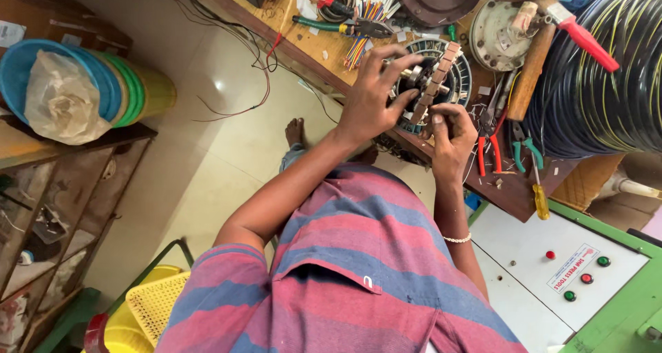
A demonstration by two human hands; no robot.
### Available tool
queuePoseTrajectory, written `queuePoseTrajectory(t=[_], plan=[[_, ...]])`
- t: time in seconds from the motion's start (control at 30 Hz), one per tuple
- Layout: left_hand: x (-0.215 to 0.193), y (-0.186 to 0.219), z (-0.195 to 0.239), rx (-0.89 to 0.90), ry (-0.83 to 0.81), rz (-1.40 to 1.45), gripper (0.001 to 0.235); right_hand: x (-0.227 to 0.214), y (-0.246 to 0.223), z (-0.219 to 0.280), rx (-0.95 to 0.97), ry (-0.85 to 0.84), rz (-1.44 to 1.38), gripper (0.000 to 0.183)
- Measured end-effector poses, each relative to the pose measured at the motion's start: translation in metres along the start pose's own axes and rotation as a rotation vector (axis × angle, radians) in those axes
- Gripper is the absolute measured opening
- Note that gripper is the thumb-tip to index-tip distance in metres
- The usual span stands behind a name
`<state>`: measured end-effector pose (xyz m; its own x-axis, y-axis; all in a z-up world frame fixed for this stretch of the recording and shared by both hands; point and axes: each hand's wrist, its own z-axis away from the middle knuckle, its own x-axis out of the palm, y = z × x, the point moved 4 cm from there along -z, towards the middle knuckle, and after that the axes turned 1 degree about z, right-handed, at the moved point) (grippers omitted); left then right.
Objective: The person works on a motor stator at a cluttered workbench, using pliers to trim and adjust copper windings and commutator segments. They rotate the stator to access different areas and repeatedly use the pliers to snip and bend wires.
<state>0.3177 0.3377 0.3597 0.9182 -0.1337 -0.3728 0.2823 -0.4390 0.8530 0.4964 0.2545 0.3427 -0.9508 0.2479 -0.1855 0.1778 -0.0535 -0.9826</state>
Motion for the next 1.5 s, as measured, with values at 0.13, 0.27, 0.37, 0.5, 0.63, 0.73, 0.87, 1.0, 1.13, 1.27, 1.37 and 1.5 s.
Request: queuePoseTrajectory(t=[0.13, 0.27, 0.37, 0.5, 0.63, 0.73, 0.87, 1.0, 1.13, 1.27, 1.37, 1.5], plan=[[0.003, -0.001, -0.008, 0.192, -0.123, -0.017, 0.056, 0.002, 0.003, 0.001, 0.011, 0.021, -0.034, 0.007], [0.007, -0.02, -0.018, 0.109, -0.195, 0.116, 0.047, 0.002, 0.007, 0.0, -0.003, 0.052, -0.014, 0.007], [0.012, -0.027, -0.021, 0.113, -0.192, 0.164, 0.041, 0.001, 0.011, 0.003, 0.011, 0.062, 0.017, 0.007], [0.019, -0.027, -0.026, 0.081, -0.125, 0.106, 0.033, 0.001, -0.006, 0.0, -0.13, 0.116, 0.067, 0.007], [0.026, -0.027, -0.026, 0.03, -0.096, 0.013, 0.025, 0.003, -0.041, -0.011, -0.345, 0.092, 0.155, 0.036], [0.026, -0.031, -0.032, 0.113, -0.157, 0.027, 0.02, 0.021, -0.059, -0.027, -0.464, 0.051, 0.417, 0.06], [0.01, -0.04, -0.027, -0.039, 0.009, 0.281, 0.011, 0.042, -0.055, -0.044, -0.341, 0.019, 0.365, 0.058], [-0.016, -0.03, 0.012, 0.006, 0.049, 0.078, 0.007, 0.04, -0.043, -0.045, -0.351, 0.03, 0.395, 0.057], [-0.017, -0.01, 0.033, 0.035, -0.086, -0.156, 0.015, 0.034, -0.034, -0.048, -0.397, 0.031, 0.45, 0.066], [0.0, -0.006, 0.024, -0.084, -0.2, -0.221, 0.02, 0.023, -0.02, -0.048, -0.345, -0.049, 0.263, 0.079], [0.009, -0.008, 0.015, -0.138, -0.226, -0.26, 0.027, -0.003, -0.011, -0.039, -0.321, 0.149, 0.063, 0.065], [-0.002, -0.004, 0.024, -0.054, -0.033, -0.048, 0.025, -0.039, 0.006, -0.022, -0.186, 0.241, 0.085, 0.024]])
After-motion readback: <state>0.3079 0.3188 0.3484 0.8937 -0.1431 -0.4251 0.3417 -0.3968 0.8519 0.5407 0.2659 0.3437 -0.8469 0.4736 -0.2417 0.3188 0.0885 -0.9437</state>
